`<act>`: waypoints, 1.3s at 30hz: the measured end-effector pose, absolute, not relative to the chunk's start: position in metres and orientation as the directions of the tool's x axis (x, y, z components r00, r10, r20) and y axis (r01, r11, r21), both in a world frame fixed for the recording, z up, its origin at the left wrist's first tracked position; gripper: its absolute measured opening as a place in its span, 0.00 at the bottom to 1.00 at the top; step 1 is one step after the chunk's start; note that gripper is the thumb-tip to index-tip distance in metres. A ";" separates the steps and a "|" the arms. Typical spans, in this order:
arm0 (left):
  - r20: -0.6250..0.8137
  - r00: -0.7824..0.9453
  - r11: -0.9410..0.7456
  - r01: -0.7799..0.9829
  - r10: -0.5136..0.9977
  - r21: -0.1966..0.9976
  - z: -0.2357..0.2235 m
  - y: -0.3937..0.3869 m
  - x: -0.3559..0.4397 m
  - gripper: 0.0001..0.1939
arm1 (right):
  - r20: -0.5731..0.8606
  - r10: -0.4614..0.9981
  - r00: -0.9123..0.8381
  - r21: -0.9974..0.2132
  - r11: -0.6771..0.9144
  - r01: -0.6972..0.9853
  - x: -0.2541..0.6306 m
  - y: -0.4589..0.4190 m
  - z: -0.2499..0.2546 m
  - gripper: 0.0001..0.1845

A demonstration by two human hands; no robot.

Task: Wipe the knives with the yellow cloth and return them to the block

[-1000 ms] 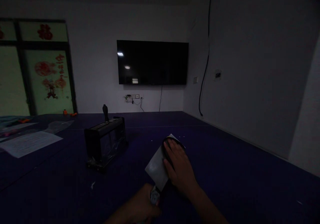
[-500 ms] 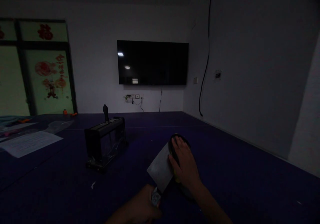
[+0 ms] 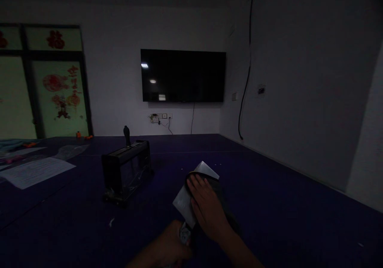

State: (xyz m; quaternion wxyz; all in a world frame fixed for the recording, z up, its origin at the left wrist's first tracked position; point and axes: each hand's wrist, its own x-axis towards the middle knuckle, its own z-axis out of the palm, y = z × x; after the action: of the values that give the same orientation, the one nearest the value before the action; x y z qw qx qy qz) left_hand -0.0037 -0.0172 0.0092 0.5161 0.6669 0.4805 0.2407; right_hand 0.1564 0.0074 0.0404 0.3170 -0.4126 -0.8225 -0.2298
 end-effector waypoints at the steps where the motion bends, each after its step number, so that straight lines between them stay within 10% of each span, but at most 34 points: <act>1: -0.193 0.423 0.012 0.394 0.885 0.919 0.010 -0.018 -0.003 0.10 | 0.695 0.534 -0.481 0.120 0.573 0.810 0.154 0.005 0.041 0.31; 16: -0.150 0.375 0.072 0.215 0.915 0.974 0.000 -0.008 0.007 0.17 | 0.404 0.546 -0.734 -0.047 0.814 0.579 0.134 -0.022 0.057 0.32; 39: -0.146 0.352 0.146 0.028 0.925 0.989 -0.012 0.000 0.000 0.11 | 0.405 0.516 -0.754 -0.143 0.851 0.505 0.137 -0.016 0.055 0.30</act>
State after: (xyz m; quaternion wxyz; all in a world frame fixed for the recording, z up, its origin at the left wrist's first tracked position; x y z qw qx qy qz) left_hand -0.0003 0.0004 -0.0117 0.6172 0.5432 0.4383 0.3633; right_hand 0.1369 -0.0162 0.0550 0.2201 -0.2727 -0.9365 0.0124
